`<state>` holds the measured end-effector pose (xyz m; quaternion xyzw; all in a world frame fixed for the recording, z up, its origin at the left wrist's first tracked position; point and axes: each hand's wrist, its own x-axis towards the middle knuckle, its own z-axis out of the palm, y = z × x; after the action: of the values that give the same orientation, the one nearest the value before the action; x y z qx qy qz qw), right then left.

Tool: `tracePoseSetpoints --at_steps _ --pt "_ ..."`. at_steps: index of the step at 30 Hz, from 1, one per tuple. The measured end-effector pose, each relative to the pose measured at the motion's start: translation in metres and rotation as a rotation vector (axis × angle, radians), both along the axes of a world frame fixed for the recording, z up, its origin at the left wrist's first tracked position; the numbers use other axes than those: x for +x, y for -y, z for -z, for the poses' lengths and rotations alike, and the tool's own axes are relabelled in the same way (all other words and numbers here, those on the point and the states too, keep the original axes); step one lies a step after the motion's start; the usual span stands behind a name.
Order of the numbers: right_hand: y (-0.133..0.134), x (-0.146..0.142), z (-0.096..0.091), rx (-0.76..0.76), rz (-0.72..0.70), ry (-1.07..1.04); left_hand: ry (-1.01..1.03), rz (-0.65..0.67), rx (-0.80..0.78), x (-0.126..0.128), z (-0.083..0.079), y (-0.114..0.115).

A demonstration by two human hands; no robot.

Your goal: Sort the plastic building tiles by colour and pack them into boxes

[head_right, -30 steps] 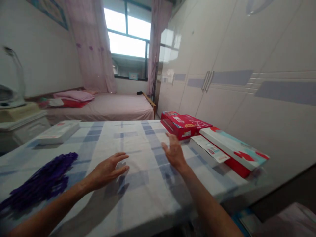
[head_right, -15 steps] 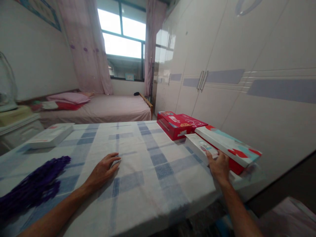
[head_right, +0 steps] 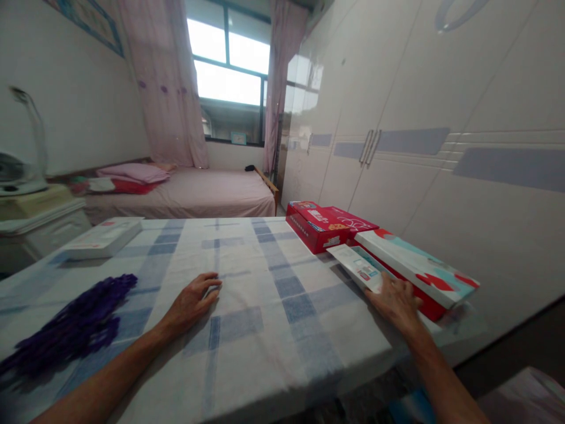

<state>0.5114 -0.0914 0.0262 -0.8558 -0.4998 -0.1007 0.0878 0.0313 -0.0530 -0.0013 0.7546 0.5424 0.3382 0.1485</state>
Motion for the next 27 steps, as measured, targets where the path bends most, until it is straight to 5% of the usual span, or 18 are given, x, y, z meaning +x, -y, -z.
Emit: tracePoseSetpoints --at_steps 7,13,27 --pt "0.028 -0.019 -0.004 0.0 -0.164 -0.065 -0.015 0.001 0.007 -0.003 0.005 -0.003" --pt "0.021 -0.019 -0.01 0.327 0.048 -0.268 -0.017 -0.01 0.022 -0.003 0.004 -0.005" --pt "0.015 -0.069 0.009 0.24 0.057 -0.155 0.068 0.006 0.017 0.0 -0.002 0.001"
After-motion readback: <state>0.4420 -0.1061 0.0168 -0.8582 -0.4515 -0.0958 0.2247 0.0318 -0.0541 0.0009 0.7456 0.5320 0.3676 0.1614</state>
